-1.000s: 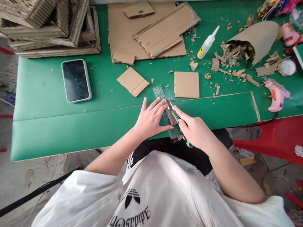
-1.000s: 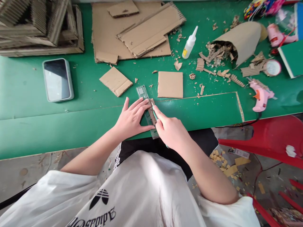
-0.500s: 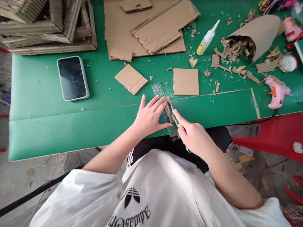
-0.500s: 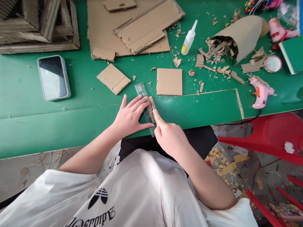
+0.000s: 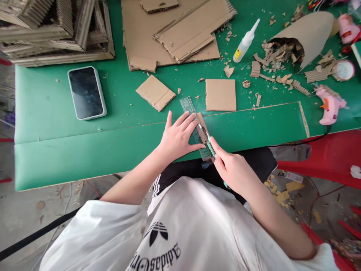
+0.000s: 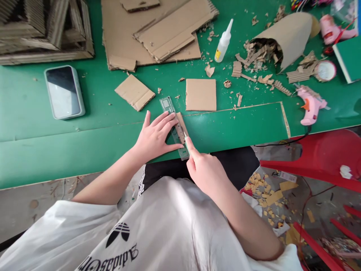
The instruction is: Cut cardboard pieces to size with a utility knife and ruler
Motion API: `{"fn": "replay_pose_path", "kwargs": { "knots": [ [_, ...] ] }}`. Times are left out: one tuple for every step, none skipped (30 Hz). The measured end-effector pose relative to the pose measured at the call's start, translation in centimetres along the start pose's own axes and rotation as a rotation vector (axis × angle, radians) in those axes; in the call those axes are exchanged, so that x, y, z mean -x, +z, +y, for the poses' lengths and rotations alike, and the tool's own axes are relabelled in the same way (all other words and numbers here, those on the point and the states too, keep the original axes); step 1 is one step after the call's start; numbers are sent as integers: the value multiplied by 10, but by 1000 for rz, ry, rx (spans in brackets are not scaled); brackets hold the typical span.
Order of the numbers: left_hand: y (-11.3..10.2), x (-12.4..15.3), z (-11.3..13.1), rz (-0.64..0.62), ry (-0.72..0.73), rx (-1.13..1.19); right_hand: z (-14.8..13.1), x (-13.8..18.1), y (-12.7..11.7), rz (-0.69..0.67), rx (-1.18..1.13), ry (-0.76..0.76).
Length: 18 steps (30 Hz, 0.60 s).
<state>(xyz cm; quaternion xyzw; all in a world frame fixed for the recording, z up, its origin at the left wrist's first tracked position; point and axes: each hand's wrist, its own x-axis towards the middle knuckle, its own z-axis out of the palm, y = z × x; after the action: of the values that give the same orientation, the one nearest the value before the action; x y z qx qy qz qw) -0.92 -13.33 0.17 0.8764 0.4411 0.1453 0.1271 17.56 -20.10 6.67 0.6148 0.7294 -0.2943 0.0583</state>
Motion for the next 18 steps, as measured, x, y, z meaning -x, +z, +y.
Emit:
{"fn": "replay_pose_path", "kwargs": {
  "knots": [
    [0,0,0,0,-1,0,0,1,1,0,27,-2],
    [1,0,0,0,-1,-1,-1,1,2,-1,56,-4],
    [1,0,0,0,-2,-1,-2,2,3,-8,81,-6],
    [1,0,0,1,-3,-2,-2,2,4,-15,102,-8],
    [2,0,0,0,-4,-2,-3,3,4,-20,118,-8],
    [2,0,0,0,-4,-1,-3,4,5,-27,129,-9],
    [2,0,0,0,-5,0,-3,6,5,-31,136,-9],
    [2,0,0,0,-6,1,-3,7,6,-32,139,-10],
    [2,0,0,-2,-7,2,-3,8,6,-32,140,-12],
    [2,0,0,-4,-9,3,-2,10,7,-32,139,-13],
    [1,0,0,-6,-11,3,-1,11,7,-33,138,-13],
    [1,0,0,-8,-12,3,0,13,8,-33,135,-15],
    [1,0,0,-10,-12,3,1,15,8,-32,132,-17],
    [1,0,1,-11,-12,2,2,17,9,-32,128,-19],
    [1,0,1,-10,-12,1,3,19,10,-32,122,-21],
    [0,0,1,-10,-12,0,4,21,11,-32,114,-22],
    [1,0,0,-9,-11,0,4,23,11,-33,106,-21],
    [1,0,0,-8,-10,-1,5,25,12,-36,99,-18]
  ]
}}
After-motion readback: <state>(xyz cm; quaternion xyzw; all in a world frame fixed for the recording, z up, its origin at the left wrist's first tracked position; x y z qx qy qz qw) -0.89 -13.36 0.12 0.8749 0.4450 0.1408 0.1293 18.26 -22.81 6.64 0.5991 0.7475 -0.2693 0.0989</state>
